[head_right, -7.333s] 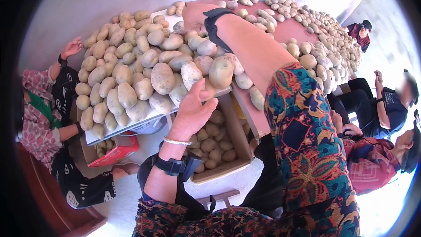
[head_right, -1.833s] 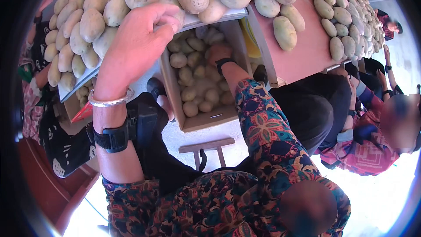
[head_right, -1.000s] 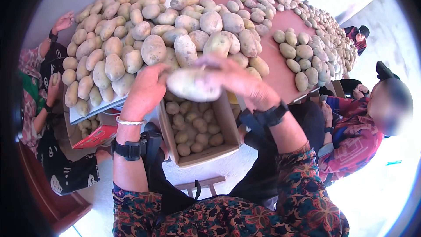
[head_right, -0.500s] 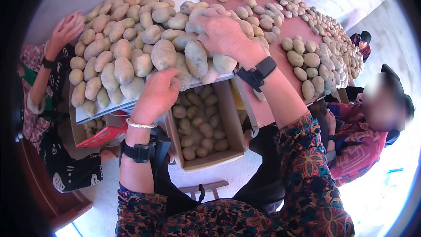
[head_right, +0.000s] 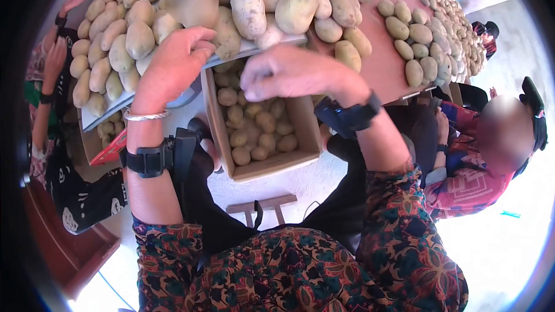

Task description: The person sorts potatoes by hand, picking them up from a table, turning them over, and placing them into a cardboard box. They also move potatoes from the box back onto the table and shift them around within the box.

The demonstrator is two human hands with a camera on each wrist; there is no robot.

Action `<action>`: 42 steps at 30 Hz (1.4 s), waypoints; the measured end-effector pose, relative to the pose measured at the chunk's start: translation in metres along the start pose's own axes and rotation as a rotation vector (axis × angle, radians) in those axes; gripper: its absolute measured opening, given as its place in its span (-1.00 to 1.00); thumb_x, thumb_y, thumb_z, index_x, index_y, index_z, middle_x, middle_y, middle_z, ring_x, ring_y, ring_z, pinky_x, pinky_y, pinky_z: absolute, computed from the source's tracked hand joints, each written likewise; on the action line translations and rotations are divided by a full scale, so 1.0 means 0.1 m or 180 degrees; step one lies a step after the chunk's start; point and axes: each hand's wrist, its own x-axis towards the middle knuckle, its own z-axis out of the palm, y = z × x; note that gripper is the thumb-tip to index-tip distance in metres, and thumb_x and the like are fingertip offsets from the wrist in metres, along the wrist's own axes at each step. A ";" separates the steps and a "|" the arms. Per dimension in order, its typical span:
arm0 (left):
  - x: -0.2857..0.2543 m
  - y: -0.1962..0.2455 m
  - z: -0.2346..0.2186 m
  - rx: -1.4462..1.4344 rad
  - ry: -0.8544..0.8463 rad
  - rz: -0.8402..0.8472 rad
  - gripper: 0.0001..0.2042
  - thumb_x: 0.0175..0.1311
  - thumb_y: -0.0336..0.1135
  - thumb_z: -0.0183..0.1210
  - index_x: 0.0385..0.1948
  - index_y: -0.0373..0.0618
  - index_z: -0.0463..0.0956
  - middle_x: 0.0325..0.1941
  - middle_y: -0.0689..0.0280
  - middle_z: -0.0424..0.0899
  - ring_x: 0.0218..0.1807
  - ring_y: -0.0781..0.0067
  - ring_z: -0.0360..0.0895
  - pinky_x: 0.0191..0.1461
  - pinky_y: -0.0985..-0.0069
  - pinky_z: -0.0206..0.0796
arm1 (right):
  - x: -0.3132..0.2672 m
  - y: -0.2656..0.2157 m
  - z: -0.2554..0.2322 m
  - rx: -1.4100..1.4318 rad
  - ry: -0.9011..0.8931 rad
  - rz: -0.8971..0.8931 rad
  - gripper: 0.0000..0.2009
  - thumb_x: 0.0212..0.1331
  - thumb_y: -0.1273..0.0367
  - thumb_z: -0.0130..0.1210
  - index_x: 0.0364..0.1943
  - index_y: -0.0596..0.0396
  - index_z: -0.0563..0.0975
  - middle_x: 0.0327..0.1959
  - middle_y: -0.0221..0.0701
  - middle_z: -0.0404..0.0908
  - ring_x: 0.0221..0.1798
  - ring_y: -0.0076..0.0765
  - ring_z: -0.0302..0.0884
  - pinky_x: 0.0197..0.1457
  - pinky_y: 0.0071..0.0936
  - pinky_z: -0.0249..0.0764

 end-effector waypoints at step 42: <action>0.11 0.01 -0.02 0.0076 -0.0139 -0.0064 -0.64 0.22 -0.35 0.10 0.02 -0.36 0.51 -0.16 0.08 0.70 -0.16 0.34 0.61 -0.07 0.45 0.41 | 1.31 1.65 1.51 0.2746 0.0116 0.1416 -0.51 0.11 -0.02 0.09 -0.01 0.01 0.55 -0.10 -0.48 0.58 -0.15 -0.44 0.50 -0.10 -0.53 0.39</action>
